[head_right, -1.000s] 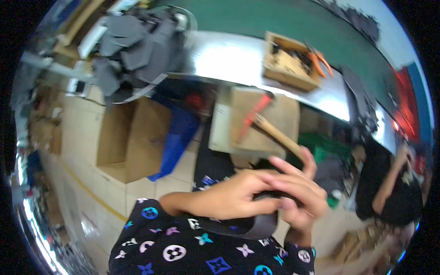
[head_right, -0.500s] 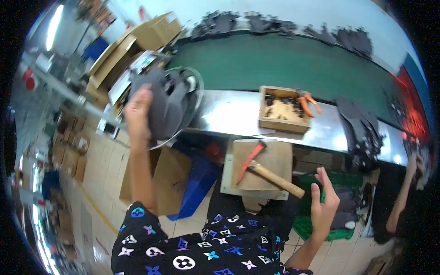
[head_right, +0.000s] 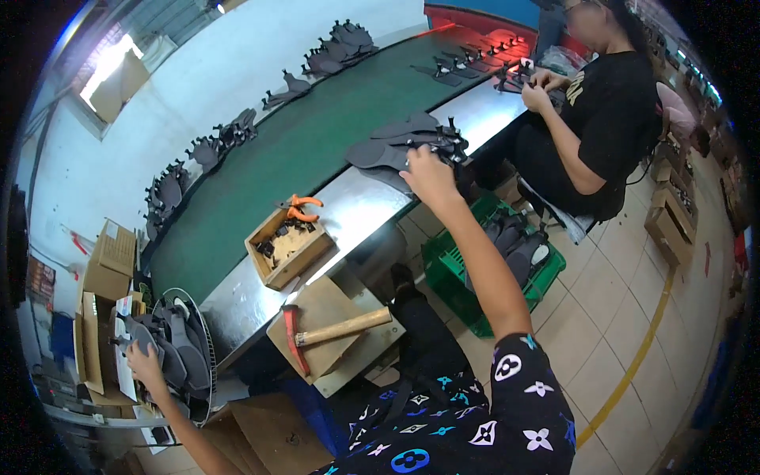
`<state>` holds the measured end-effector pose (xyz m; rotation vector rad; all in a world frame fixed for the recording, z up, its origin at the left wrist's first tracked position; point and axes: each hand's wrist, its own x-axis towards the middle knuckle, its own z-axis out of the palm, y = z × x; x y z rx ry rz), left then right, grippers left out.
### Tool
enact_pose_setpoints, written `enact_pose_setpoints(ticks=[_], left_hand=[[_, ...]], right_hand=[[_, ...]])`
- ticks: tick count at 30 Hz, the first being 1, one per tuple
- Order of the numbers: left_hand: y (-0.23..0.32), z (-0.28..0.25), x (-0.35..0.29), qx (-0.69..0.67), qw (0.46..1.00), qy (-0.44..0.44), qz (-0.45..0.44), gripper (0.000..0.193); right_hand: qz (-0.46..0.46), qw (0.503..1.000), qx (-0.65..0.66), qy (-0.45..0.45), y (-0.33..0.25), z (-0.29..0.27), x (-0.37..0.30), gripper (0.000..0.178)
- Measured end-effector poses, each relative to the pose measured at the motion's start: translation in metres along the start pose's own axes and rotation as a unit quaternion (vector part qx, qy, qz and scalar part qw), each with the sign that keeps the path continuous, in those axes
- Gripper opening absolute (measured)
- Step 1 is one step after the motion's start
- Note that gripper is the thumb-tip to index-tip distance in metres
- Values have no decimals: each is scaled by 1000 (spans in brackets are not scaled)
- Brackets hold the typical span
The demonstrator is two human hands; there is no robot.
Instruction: Hammering tacks into shoe sole components at a manufacturing station.
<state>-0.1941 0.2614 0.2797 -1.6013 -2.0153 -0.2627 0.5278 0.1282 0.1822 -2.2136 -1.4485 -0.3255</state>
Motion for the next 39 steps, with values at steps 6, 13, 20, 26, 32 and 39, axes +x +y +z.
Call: enact_pose_setpoints(ticks=[6,13,20,26,32,39], left_hand=[[121,-120,-92,-199,953,85,212,48],[214,-103,-159,-525,827,7,202,61],[205,-151,-201,-698,704,-121,50,29],[236,-83,-259,-337,923,-157,98,62],[268,-69,-196,-367,907,-103,181,63],[339,9,-66,-177,907,-86,371,9]], right_hand=[[33,937,331,107,-120,-4,37,31],[-39,250,821,-512,-278,-101,-75,27],[-299,914,275,-10,-174,-22,-170,65],[-94,963,201,-151,-74,-20,-264,31],[174,912,329,-173,-19,-39,-346,25],[392,720,517,-247,-44,-20,-329,27]])
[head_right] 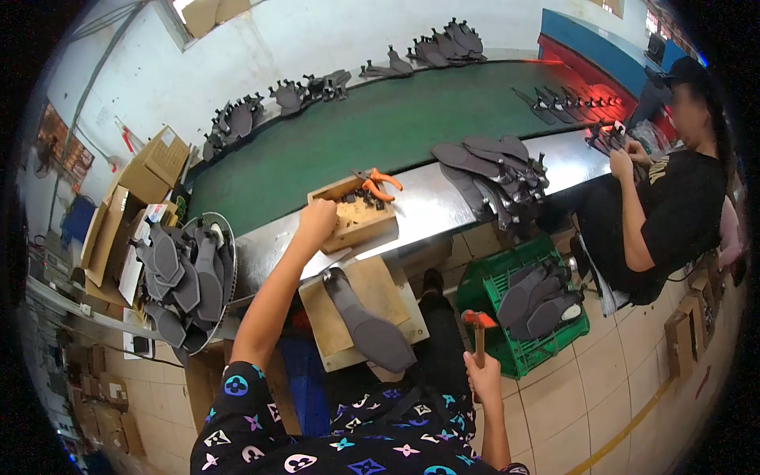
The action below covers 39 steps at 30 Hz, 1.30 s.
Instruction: Hammering tacks into shoe sole components at a manufacturing station.
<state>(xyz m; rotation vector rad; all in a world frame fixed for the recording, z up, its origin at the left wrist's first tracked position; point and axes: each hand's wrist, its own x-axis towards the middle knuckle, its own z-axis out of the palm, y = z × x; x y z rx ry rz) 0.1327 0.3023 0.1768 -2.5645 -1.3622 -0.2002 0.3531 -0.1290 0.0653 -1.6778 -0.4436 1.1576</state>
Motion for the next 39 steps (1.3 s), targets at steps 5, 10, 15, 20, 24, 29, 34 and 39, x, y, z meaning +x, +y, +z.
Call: enact_pose_setpoints(ticks=[5,10,15,20,24,29,34,39], left_hand=[[-5,-9,5,-275,955,-72,-83,12],[29,-77,-42,-757,630,-23,-169,24],[72,-145,-115,-868,470,18,-158,22],[96,-183,-170,-845,511,117,-102,21],[97,-185,-198,-770,603,210,-20,25],[94,-182,-211,-738,629,242,33,29],[112,-171,-210,-898,387,107,-183,36],[118,-154,-213,-916,338,87,-198,33]], right_hand=[[-182,983,-7,-27,-13,-1,1,19],[-318,891,239,-219,-109,32,-4,45],[-382,867,203,-247,-200,83,1,42],[-354,881,145,-278,-222,119,-15,34],[-353,872,138,-309,-225,130,-34,33],[-397,848,117,-330,-219,134,-37,31],[-399,858,97,-309,-215,147,-36,28],[-369,885,34,-281,-211,148,-34,20]])
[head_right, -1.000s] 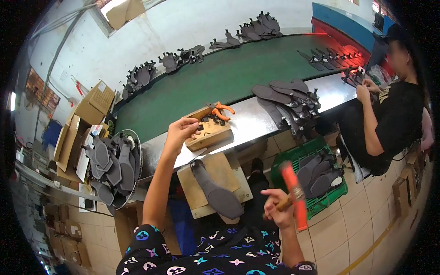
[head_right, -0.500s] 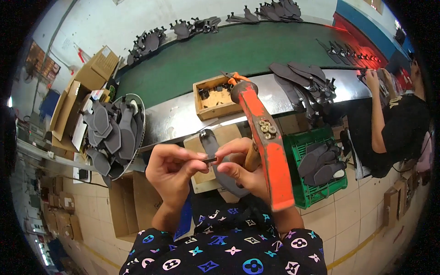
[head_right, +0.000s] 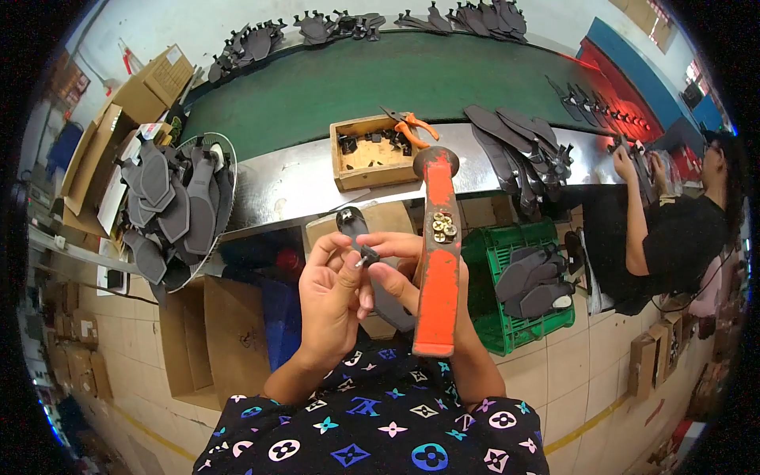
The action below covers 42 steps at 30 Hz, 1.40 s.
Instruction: Hammering tacks into shoe sole components at a manufacturing station.
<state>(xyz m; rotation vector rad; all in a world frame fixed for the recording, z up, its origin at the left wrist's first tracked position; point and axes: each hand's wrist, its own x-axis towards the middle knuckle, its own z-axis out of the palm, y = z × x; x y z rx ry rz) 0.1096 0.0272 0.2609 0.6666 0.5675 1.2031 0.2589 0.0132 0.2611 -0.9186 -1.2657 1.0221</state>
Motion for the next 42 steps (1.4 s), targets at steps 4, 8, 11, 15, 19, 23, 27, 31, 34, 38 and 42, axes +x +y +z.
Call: enact_pose_setpoints(ticks=[4,8,11,15,19,23,27,31,34,38,42], left_hand=[[-13,-23,10,213,971,-4,106,36],[-32,-75,58,593,758,103,251,48],[-45,-109,90,595,750,83,277,41],[-43,-108,98,572,791,20,216,28],[-40,-112,96,527,833,-24,165,26],[-40,-113,99,517,827,-55,215,27],[-32,-105,99,512,822,-85,235,27],[-35,-110,102,528,801,-94,266,28],[-28,-105,98,521,811,-98,248,27],[-29,-108,95,512,821,-86,239,25],[-35,-116,97,504,826,-75,240,29]], right_hand=[[14,999,43,-22,17,-7,3,15],[52,998,35,-28,40,-15,23,14],[23,996,-82,15,51,-12,48,21],[91,990,-104,-36,96,-29,62,27],[42,989,-125,-66,94,-19,69,20],[21,961,-243,-132,85,-16,78,19],[-23,938,-307,-156,85,-20,81,21],[-68,921,-334,-189,84,-20,80,27],[-73,921,-336,-184,86,-23,77,29],[-88,928,-329,-149,81,-16,72,24],[-84,905,-382,-167,77,-14,71,25]])
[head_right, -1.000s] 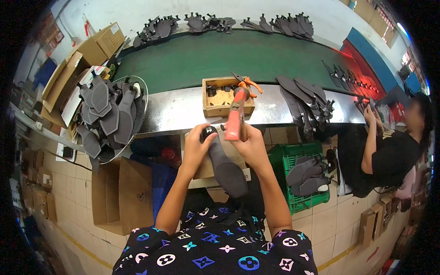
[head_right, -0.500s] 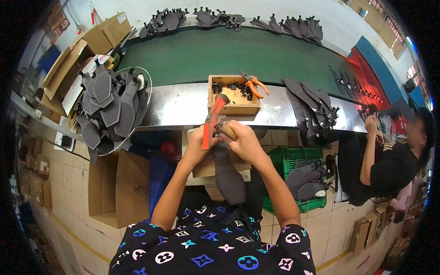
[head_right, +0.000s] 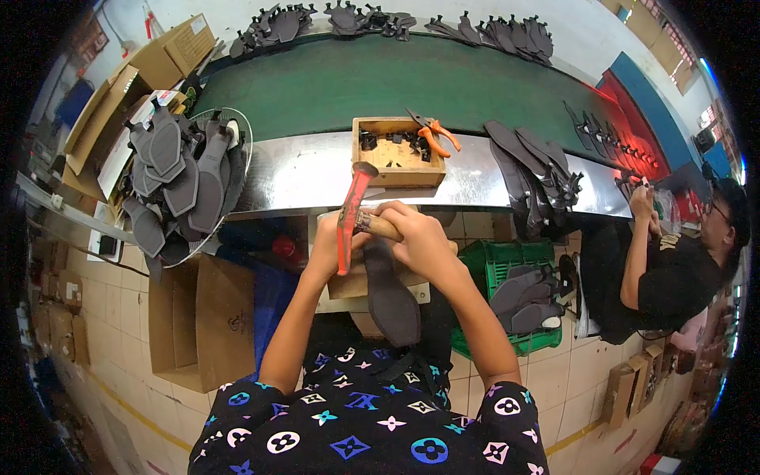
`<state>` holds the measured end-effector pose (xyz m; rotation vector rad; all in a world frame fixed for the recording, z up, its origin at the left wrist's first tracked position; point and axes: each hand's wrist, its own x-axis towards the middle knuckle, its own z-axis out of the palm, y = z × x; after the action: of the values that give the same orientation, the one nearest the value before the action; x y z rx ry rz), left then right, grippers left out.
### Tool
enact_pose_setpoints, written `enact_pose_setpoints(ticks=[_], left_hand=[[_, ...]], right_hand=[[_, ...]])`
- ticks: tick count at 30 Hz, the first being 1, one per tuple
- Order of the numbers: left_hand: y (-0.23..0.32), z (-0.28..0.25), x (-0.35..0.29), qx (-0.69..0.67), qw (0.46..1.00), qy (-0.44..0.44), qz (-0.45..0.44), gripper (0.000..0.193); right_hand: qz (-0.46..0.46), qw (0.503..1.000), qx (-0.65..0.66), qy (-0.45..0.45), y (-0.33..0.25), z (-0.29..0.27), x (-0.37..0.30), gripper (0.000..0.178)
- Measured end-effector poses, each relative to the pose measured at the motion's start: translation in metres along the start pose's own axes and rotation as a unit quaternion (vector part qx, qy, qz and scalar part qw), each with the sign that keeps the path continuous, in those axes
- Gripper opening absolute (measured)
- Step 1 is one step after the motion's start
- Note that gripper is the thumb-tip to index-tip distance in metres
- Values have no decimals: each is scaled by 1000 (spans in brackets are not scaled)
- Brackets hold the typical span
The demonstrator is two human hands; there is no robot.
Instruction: Hammering tacks into shoe sole components at a manufacturing station.
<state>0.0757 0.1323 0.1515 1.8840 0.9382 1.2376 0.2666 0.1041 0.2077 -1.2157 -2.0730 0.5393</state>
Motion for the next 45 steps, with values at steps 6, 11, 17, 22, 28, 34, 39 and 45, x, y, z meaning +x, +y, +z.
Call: enact_pose_setpoints(ticks=[6,11,17,22,28,34,39,45], left_hand=[[5,0,2,20,1000,11,1,27],[4,0,0,-27,992,-41,-116,25],[-2,-2,1,-231,953,-45,-191,24],[-4,-2,2,-202,954,-65,-212,25],[-2,-1,1,-185,967,-49,-168,21],[3,-5,-7,18,990,-56,-126,79],[3,-6,-9,184,979,-79,-31,114],[0,-11,-13,207,971,-98,-65,114]], right_hand=[[2,1000,-3,-4,3,-3,3,36],[7,998,59,1,-4,-12,0,29],[118,978,152,80,-59,-33,-43,35],[123,983,126,48,-66,-31,-47,36],[113,986,108,53,-71,-29,-48,34],[42,994,35,91,-63,-31,-46,32],[49,945,214,243,-121,-67,-61,30],[59,998,3,24,-60,-33,-46,28]])
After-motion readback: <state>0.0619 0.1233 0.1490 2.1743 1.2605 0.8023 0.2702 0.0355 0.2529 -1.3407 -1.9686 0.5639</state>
